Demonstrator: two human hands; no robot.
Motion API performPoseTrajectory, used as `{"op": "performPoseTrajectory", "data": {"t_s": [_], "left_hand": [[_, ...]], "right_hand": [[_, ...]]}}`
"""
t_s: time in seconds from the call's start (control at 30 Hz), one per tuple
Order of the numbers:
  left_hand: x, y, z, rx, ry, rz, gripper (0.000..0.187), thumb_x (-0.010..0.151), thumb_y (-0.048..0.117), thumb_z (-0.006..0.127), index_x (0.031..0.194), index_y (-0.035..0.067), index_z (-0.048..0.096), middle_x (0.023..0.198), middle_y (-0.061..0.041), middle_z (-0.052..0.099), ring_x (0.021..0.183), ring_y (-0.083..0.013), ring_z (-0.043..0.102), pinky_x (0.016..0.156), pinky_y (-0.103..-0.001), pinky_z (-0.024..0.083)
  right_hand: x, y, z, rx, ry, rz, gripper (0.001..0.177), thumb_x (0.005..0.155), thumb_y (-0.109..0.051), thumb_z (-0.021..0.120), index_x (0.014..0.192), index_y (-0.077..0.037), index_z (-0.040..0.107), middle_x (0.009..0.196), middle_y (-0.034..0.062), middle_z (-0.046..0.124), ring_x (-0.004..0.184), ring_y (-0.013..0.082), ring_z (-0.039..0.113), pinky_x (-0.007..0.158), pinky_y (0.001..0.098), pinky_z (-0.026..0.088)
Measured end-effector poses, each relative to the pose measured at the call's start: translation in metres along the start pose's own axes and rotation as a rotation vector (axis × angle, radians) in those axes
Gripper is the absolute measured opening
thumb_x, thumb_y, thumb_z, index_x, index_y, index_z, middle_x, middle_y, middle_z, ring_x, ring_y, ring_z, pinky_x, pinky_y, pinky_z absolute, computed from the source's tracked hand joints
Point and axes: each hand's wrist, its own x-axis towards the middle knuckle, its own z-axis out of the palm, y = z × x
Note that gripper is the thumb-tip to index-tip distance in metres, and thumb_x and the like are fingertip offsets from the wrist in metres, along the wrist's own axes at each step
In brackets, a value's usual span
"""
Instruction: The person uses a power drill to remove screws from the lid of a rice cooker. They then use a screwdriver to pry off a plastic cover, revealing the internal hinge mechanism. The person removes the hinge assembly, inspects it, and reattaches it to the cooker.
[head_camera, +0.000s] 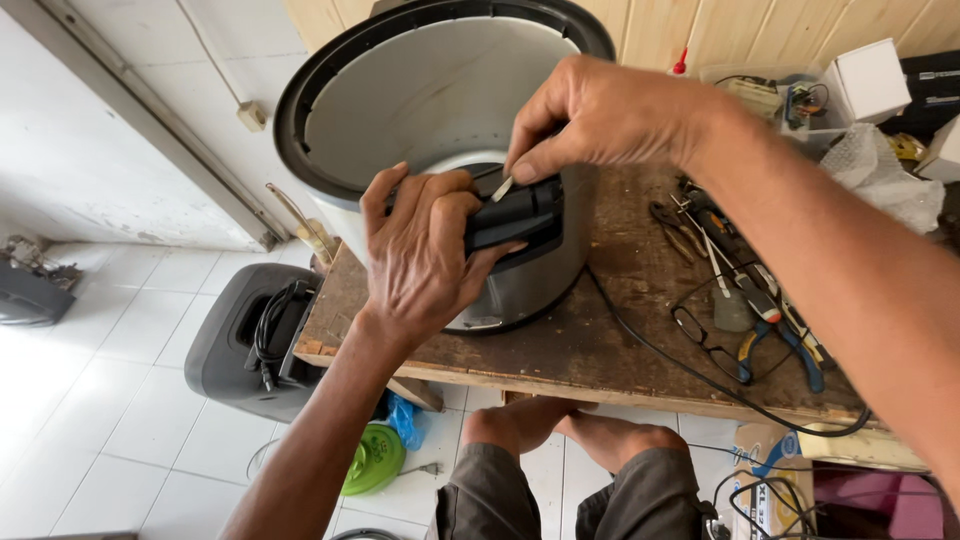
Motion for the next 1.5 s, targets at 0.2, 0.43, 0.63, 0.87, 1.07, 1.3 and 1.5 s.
{"op": "performPoseTrajectory", "data": {"t_s": [0.2, 0.43, 0.63, 0.87, 1.07, 1.3, 1.5], "left_hand": [[0.006, 0.003, 0.002, 0.013, -0.071, -0.019, 0.046, 0.116, 0.050, 0.062, 0.111, 0.005, 0.055, 0.117, -0.016, 0.072, 0.095, -0.0366, 0.067, 0.109, -0.050, 0.040], [0.009, 0.035, 0.003, 0.072, -0.179, -0.234, 0.052, 0.108, 0.045, 0.079, 0.104, 0.005, 0.045, 0.101, -0.013, 0.054, 0.089, -0.0342, 0.050, 0.101, -0.050, 0.038], [0.011, 0.036, 0.012, 0.115, -0.088, -0.301, 0.066, 0.102, 0.069, 0.069, 0.101, 0.006, 0.051, 0.094, -0.009, 0.057, 0.087, -0.0343, 0.056, 0.102, -0.050, 0.038], [0.017, 0.038, 0.024, 0.226, -0.027, -0.287, 0.060, 0.098, 0.058, 0.079, 0.090, 0.008, 0.047, 0.082, -0.006, 0.051, 0.076, -0.0307, 0.048, 0.090, -0.047, 0.040], [0.016, 0.031, 0.020, 0.204, -0.111, -0.302, 0.065, 0.095, 0.066, 0.078, 0.090, 0.010, 0.047, 0.085, -0.005, 0.053, 0.080, -0.0304, 0.050, 0.096, -0.048, 0.040], [0.017, 0.028, 0.018, 0.154, -0.113, -0.310, 0.059, 0.092, 0.062, 0.078, 0.091, 0.009, 0.051, 0.087, -0.001, 0.059, 0.079, -0.0288, 0.053, 0.098, -0.047, 0.042], [0.020, 0.028, 0.016, 0.132, -0.177, -0.330, 0.061, 0.093, 0.065, 0.077, 0.095, 0.009, 0.052, 0.089, -0.005, 0.059, 0.083, -0.0308, 0.055, 0.096, -0.049, 0.041]], "right_hand": [[-0.045, 0.020, 0.020, -0.513, 0.393, -0.239, 0.015, 0.104, -0.031, 0.079, 0.100, -0.023, 0.091, 0.107, -0.0077, 0.087, 0.110, 0.0185, 0.073, 0.105, 0.0555, 0.025], [-0.098, 0.062, 0.118, -0.391, 0.970, -0.268, 0.007, 0.112, -0.003, 0.077, 0.107, 0.000, 0.080, 0.085, 0.0117, 0.074, 0.066, 0.0232, 0.061, 0.059, 0.0394, 0.048], [-0.088, 0.058, 0.139, -0.393, 1.056, -0.225, 0.010, 0.110, -0.008, 0.073, 0.100, -0.009, 0.074, 0.083, 0.0053, 0.066, 0.070, 0.0297, 0.062, 0.061, 0.0444, 0.044], [-0.067, 0.059, 0.146, -0.547, 1.072, -0.217, 0.025, 0.107, -0.013, 0.078, 0.087, -0.013, 0.063, 0.075, 0.0023, 0.057, 0.066, 0.0281, 0.059, 0.051, 0.0450, 0.039], [-0.062, 0.073, 0.144, -0.282, 1.067, -0.378, 0.019, 0.110, -0.008, 0.076, 0.092, -0.005, 0.070, 0.078, 0.0065, 0.064, 0.066, 0.0286, 0.058, 0.060, 0.0439, 0.041], [-0.043, 0.092, 0.155, 0.114, 0.991, -0.461, 0.015, 0.103, -0.002, 0.081, 0.092, -0.001, 0.070, 0.078, 0.0060, 0.067, 0.060, 0.0155, 0.053, 0.057, 0.0318, 0.042], [-0.073, 0.079, 0.138, -0.132, 0.988, -0.414, 0.026, 0.105, -0.009, 0.087, 0.087, -0.004, 0.069, 0.073, 0.0047, 0.066, 0.057, 0.0180, 0.052, 0.055, 0.0374, 0.038]]}}
